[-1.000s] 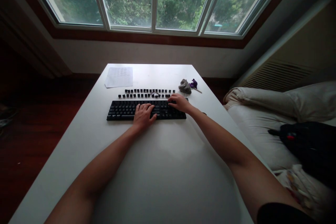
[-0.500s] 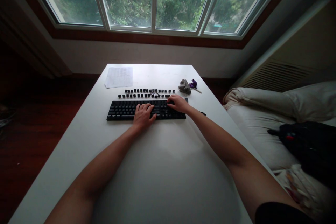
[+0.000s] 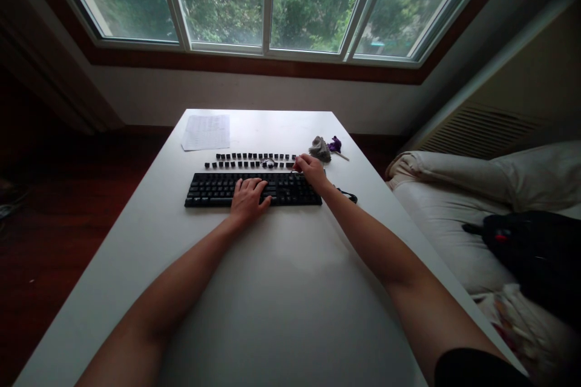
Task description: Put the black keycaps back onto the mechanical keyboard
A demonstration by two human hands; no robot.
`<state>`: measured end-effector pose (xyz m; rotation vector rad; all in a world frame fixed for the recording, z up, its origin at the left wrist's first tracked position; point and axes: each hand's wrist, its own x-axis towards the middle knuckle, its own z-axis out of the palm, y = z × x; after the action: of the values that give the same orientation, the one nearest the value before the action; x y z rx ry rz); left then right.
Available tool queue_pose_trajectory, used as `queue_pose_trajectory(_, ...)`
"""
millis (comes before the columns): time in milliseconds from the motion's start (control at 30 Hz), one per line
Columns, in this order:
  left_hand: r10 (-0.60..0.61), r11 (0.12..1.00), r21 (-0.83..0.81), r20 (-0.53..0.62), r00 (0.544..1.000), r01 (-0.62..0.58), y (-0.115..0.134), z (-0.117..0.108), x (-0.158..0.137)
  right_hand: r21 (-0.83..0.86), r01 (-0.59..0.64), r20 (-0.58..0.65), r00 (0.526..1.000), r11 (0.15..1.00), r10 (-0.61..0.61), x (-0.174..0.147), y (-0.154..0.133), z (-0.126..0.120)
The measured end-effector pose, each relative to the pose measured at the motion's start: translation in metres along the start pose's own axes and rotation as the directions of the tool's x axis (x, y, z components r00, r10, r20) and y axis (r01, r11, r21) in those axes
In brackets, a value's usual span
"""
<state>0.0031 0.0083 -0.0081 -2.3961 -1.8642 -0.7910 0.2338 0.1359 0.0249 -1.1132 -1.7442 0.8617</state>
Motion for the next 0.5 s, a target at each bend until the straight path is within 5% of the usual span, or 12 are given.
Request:
queue_pose_trajectory(167, 0.008, 1.0, -0.007, -0.004, 1.0, -0.008, 0.0, 0.001, 0.001, 0.484, -0.135, 0.076, 0.991, 0.864, 0.113, 0.007, -0.016, 0.012)
queue_pose_trajectory(500, -0.001, 1.0, -0.006, -0.001, 1.0, 0.001, 0.0, 0.002, 0.001, 0.557, -0.258, 0.296, 0.95, 0.789, 0.102, 0.007, -0.014, 0.037)
